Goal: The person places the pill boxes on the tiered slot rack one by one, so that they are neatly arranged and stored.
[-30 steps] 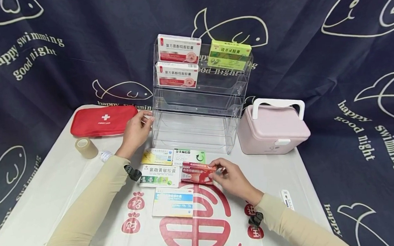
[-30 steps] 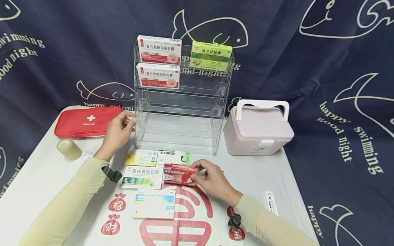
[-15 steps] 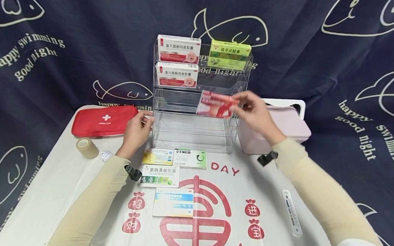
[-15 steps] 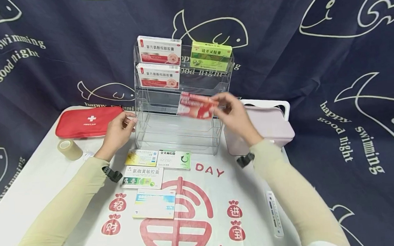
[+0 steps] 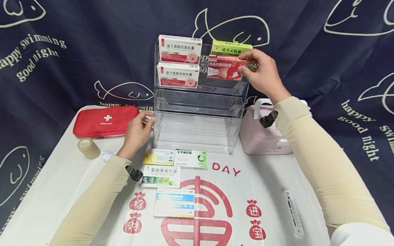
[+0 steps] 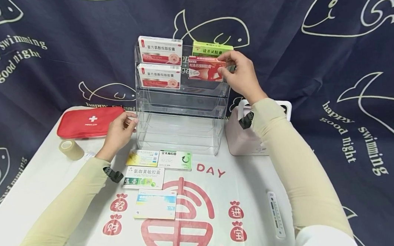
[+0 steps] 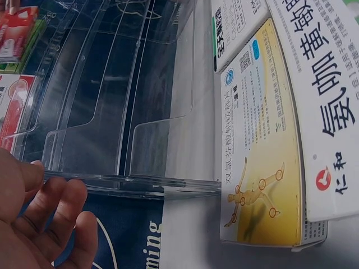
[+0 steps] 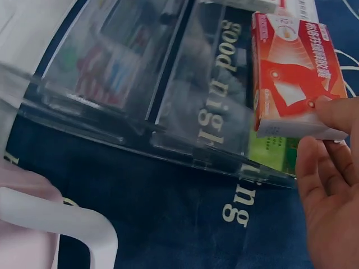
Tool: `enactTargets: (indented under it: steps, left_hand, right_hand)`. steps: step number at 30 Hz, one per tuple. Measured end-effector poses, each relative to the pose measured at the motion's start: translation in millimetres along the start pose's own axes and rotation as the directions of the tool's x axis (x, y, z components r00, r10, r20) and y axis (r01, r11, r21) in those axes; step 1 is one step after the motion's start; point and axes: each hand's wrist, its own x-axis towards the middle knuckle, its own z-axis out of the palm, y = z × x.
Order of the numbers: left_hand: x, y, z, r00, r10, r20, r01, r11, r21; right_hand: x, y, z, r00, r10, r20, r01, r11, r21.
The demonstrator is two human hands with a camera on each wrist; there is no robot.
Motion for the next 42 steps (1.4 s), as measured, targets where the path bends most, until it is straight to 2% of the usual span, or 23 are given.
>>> enactTargets:
  steps: [4, 10, 27, 30, 37, 42]
  left_hand:
    - [0.3, -0.4, 0.5, 1.0, 0.007, -0.002, -0.007, 1.0, -0.001]
    - [1.1, -1.5, 0.7, 1.0, 0.006, -0.009, -0.006, 1.0, -0.008]
    - [0.4, -1.4, 0.7, 1.0, -0.003, -0.008, 0.003, 1.0, -0.003]
    - [0.4, -0.8, 0.6, 1.0, -0.004, -0.007, 0.004, 1.0, -0.002]
    - [0.8, 0.1, 1.0, 1.0, -0.002, -0.007, 0.002, 1.0, -0.012]
    - [0.8, -1.9, 1.2, 1.0, 0.002, -0.01, -0.002, 1.0, -0.004]
  right_hand:
    - [-0.7, 2, 2, 0.999, -0.034, 0.01, 0.035, 0.995, -0.09]
    - [0.0, 2, 2, 0.996, -0.085, 0.013, 0.086, 0.989, -0.124]
    - [-5.7, 10, 2, 0.983, -0.08, 0.166, 0.116, 0.968, -0.221]
    - [-6.5, 10, 1, 0.98, -0.096, 0.173, 0.138, 0.957, -0.255]
    - [-10.2, 9, -3, 0.976, -0.115, 0.184, 0.178, 0.906, -0.383]
    - [-11.9, 12, -6, 0.975, -0.096, 0.2, 0.171, 0.9, -0.401]
